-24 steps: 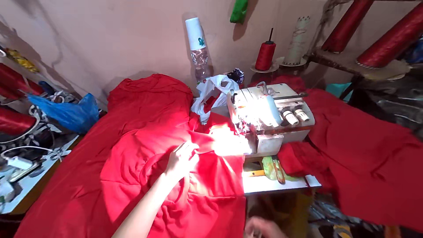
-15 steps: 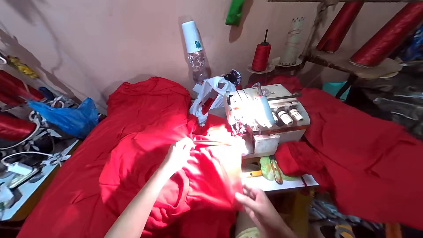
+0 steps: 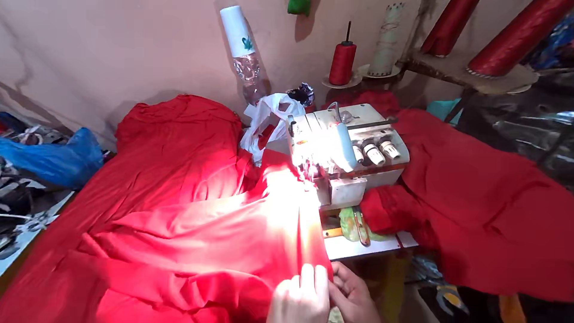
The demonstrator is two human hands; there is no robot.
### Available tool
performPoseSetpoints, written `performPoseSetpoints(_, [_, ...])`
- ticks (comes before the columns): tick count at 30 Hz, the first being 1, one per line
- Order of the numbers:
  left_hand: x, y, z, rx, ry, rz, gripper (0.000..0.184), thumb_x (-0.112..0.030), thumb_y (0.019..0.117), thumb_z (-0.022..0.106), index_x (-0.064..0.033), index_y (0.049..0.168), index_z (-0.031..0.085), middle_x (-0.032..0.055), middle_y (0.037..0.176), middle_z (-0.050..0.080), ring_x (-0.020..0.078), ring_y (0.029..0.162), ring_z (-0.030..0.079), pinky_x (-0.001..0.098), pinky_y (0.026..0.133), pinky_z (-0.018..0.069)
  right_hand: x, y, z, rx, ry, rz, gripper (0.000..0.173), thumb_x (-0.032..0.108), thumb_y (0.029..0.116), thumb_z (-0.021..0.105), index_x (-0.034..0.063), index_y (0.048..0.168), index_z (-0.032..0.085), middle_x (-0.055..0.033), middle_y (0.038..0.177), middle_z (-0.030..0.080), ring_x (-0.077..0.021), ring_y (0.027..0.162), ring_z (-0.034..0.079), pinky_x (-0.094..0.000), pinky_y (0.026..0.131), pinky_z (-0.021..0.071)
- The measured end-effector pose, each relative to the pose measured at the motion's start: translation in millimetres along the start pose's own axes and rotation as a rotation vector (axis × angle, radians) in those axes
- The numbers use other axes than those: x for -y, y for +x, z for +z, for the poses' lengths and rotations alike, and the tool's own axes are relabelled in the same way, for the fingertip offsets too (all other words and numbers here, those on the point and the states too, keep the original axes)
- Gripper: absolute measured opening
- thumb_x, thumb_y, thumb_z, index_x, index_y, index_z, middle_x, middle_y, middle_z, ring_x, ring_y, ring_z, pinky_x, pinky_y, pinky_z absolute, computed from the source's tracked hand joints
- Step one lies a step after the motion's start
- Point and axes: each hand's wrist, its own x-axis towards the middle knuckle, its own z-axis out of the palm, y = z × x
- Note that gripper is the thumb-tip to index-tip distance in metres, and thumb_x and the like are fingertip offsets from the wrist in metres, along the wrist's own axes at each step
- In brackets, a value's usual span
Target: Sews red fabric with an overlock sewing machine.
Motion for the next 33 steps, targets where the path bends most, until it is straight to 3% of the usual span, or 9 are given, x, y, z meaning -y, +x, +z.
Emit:
performPoseSetpoints(5, [-6, 9, 33, -0.185, 0.119, -0.059, 0.015, -0.007, 0.0827, 0.064, 0.0007, 0.091, 0.074, 0.0098, 0.071, 0.065, 0.0158, 0.042, 0.054, 0.0254, 0.039, 0.0411, 2, 21, 4, -0.085, -0.032, -0.068, 0.010, 0.000, 0.0911, 0.062, 0.0064, 0.096, 0.066, 0.0088, 0.076, 0.072, 0.0034, 0.068, 0.067, -0.0169, 0.065, 0.0571])
performPoseSetpoints(9, [-6, 21, 36, -0.185, 0.174, -0.060, 0.019, -0.004, 0.0773, 0.065, 0.0021, 0.092, 0.075, 0.0090, 0.072, 0.066, 0.0146, 0.042, 0.054, 0.0256, 0.038, 0.0411, 5, 36, 5, -0.119, -0.026, -0.028, 0.006, 0.004, 0.0900, 0.064, 0.0058, 0.094, 0.068, 0.0040, 0.075, 0.072, -0.0001, 0.067, 0.068, -0.0177, 0.064, 0.0572])
performPoseSetpoints(14, [-6, 29, 33, -0.119, 0.198, -0.073, 0.006, -0.006, 0.0720, 0.071, -0.0019, 0.075, 0.068, 0.0046, 0.056, 0.056, 0.0157, 0.040, 0.055, 0.0278, 0.036, 0.0401, 4, 49, 9, -0.111, -0.040, -0.078, 0.006, 0.003, 0.0894, 0.063, 0.0053, 0.092, 0.067, 0.0031, 0.073, 0.072, -0.0003, 0.065, 0.067, -0.0174, 0.062, 0.0563])
performPoseSetpoints(18, [-5, 38, 25, -0.009, 0.086, -0.101, 0.015, -0.008, 0.0711, 0.075, -0.0042, 0.062, 0.064, 0.0075, 0.052, 0.057, 0.0225, 0.046, 0.062, 0.0348, 0.039, 0.0457, 6, 58, 9, -0.100, -0.046, -0.118, 0.006, 0.000, 0.0876, 0.063, 0.0051, 0.088, 0.067, 0.0030, 0.074, 0.072, 0.0000, 0.066, 0.067, -0.0173, 0.063, 0.0566])
performPoseSetpoints(21, [-1, 54, 13, 0.181, -0.089, -0.160, 0.014, -0.008, 0.0871, 0.069, 0.0007, 0.077, 0.073, 0.0168, 0.070, 0.069, 0.0341, 0.070, 0.072, 0.0449, 0.060, 0.0556, 9, 70, 9, -0.102, -0.061, -0.175, 0.012, -0.002, 0.0846, 0.061, 0.0074, 0.087, 0.067, 0.0073, 0.072, 0.071, 0.0037, 0.066, 0.065, -0.0151, 0.062, 0.0552])
performPoseSetpoints(24, [5, 70, 20, 0.169, -0.209, -0.258, 0.025, -0.012, 0.0964, 0.057, 0.0041, 0.102, 0.076, 0.0245, 0.096, 0.074, 0.0415, 0.093, 0.072, 0.0505, 0.082, 0.0547, 10, 82, 7, -0.085, -0.034, -0.205, 0.016, -0.005, 0.0825, 0.059, 0.0053, 0.089, 0.069, 0.0074, 0.075, 0.071, 0.0035, 0.068, 0.065, -0.0155, 0.064, 0.0555])
performPoseSetpoints(28, [18, 71, 40, 0.022, -0.362, -0.411, 0.027, -0.013, 0.0953, 0.058, 0.0051, 0.107, 0.074, 0.0234, 0.099, 0.073, 0.0378, 0.092, 0.072, 0.0491, 0.081, 0.0563, 12, 87, 13, -0.076, 0.072, -0.089, 0.015, -0.007, 0.0894, 0.057, 0.0015, 0.097, 0.066, 0.0037, 0.078, 0.070, 0.0001, 0.069, 0.066, -0.0179, 0.065, 0.0565])
performPoseSetpoints(31, [27, 45, 52, -0.189, -0.328, -0.551, 0.024, -0.009, 0.0894, 0.063, 0.0073, 0.104, 0.072, 0.0218, 0.093, 0.072, 0.0345, 0.078, 0.073, 0.0490, 0.067, 0.0587, 15, 76, 23, -0.004, 0.302, 0.131, 0.012, -0.003, 0.0996, 0.051, 0.0052, 0.100, 0.059, 0.0031, 0.078, 0.066, -0.0026, 0.068, 0.063, -0.0201, 0.065, 0.0548])
performPoseSetpoints(33, [40, 24, 58, -0.288, -0.256, -0.520, 0.021, -0.008, 0.0912, 0.060, 0.0035, 0.103, 0.074, 0.0178, 0.098, 0.073, 0.0296, 0.086, 0.073, 0.0438, 0.075, 0.0605, 13, 68, 26, 0.074, 0.473, 0.257, 0.015, -0.002, 0.1014, 0.047, 0.0041, 0.105, 0.060, -0.0020, 0.089, 0.071, -0.0088, 0.081, 0.070, -0.0277, 0.077, 0.0603])
